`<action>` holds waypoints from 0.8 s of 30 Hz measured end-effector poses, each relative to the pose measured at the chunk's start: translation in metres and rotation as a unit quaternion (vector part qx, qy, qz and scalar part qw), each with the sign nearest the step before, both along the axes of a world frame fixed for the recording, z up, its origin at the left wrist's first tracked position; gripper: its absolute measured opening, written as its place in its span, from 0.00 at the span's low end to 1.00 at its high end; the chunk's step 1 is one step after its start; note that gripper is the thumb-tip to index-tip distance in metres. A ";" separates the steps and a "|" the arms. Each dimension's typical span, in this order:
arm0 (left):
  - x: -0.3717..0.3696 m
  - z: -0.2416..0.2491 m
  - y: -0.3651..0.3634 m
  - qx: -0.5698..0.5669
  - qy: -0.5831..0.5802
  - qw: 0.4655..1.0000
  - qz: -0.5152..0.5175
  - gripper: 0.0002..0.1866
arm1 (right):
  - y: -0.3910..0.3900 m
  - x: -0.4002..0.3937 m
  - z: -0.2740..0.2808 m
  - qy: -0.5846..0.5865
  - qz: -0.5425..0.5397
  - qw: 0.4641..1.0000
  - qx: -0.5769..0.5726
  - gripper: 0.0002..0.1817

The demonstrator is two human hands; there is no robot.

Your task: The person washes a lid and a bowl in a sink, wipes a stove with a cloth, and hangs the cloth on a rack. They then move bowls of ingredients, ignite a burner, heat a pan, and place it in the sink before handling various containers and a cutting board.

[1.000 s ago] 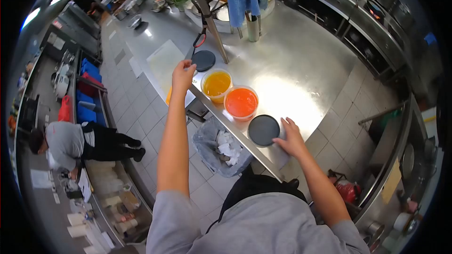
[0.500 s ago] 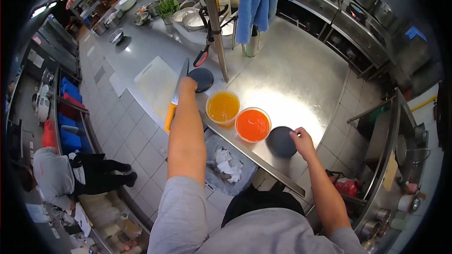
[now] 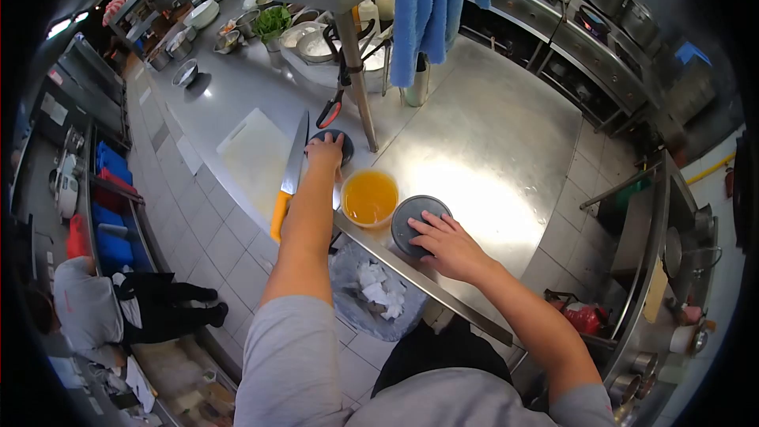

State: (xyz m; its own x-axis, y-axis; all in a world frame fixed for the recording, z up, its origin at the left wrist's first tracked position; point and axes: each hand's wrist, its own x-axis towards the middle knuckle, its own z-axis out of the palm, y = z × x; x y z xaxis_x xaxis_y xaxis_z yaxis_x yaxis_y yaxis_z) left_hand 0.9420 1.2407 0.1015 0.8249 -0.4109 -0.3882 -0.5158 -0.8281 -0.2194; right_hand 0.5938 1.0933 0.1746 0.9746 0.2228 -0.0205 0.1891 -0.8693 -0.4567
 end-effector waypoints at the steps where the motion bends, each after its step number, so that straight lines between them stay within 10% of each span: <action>1: 0.000 0.002 0.000 0.001 -0.004 1.000 -0.003 0.66 | -0.001 0.002 0.000 0.000 0.001 1.000 0.005 0.22; 5: 0.005 0.002 0.002 -0.041 -0.005 0.997 -0.061 0.66 | 0.001 0.002 -0.001 0.027 -0.012 1.000 0.006 0.24; 13: 0.004 0.024 0.011 -0.160 -0.043 0.981 -0.097 0.25 | -0.001 -0.001 -0.010 0.024 -0.019 0.997 0.067 0.28; 24: -0.163 0.098 0.040 -0.253 0.074 0.951 -0.160 0.32 | -0.003 -0.006 -0.011 -0.052 -0.012 0.998 0.032 0.27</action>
